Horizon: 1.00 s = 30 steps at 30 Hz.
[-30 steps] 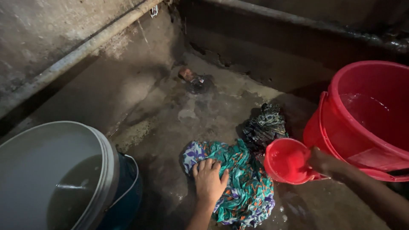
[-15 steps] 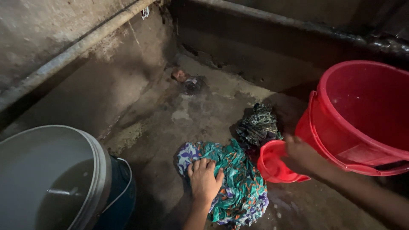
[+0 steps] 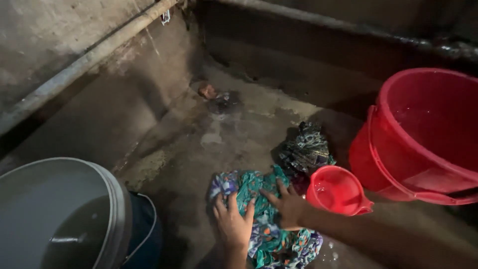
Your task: Washing clothes by hand using water and buckets in a wash area.
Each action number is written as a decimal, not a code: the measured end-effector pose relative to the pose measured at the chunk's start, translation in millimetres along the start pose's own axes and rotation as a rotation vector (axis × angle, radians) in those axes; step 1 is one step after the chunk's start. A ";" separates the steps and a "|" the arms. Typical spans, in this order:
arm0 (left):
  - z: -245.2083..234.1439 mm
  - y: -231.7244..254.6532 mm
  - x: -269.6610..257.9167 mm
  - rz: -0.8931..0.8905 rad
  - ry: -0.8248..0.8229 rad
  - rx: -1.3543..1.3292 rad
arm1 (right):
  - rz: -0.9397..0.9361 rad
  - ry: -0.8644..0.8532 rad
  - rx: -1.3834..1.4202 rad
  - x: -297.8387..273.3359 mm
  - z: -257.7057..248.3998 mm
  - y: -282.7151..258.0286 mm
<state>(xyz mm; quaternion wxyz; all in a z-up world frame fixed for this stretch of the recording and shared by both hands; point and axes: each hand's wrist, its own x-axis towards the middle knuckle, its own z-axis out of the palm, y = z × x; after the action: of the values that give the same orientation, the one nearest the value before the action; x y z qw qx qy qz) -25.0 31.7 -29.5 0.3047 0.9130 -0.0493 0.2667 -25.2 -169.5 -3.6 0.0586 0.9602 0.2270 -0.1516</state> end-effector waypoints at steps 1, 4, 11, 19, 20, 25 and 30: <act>9.3 -5.2 -1.0 -0.110 -0.043 0.021 | 0.133 0.099 0.210 -3.7 -11.2 -15.2; 42.0 -16.8 17.4 -0.388 -0.137 0.003 | 0.399 0.336 0.570 15.8 23.0 -21.7; 22.3 24.7 46.1 -0.587 -0.033 -0.686 | 0.644 0.770 1.138 13.5 -29.8 -25.6; 44.2 -94.9 64.9 -0.285 -0.516 -0.768 | 0.095 0.378 1.235 -12.1 -63.8 4.9; 41.0 -109.9 69.3 -0.327 -0.820 -0.513 | 0.203 -0.057 1.321 -10.4 -59.7 15.5; 45.2 -94.0 42.8 -0.273 -0.315 -0.367 | 0.646 0.426 1.008 54.3 25.8 2.7; 23.8 -11.1 63.5 -0.393 -0.547 -0.757 | 0.236 0.780 1.179 71.8 -4.6 -23.8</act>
<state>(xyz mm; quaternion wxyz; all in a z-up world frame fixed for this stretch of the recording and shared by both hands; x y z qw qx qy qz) 42.9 31.3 -18.5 0.6345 0.7671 -0.0479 -0.0812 26.3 -117.5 -23.1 -0.5392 0.8346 0.0065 0.1125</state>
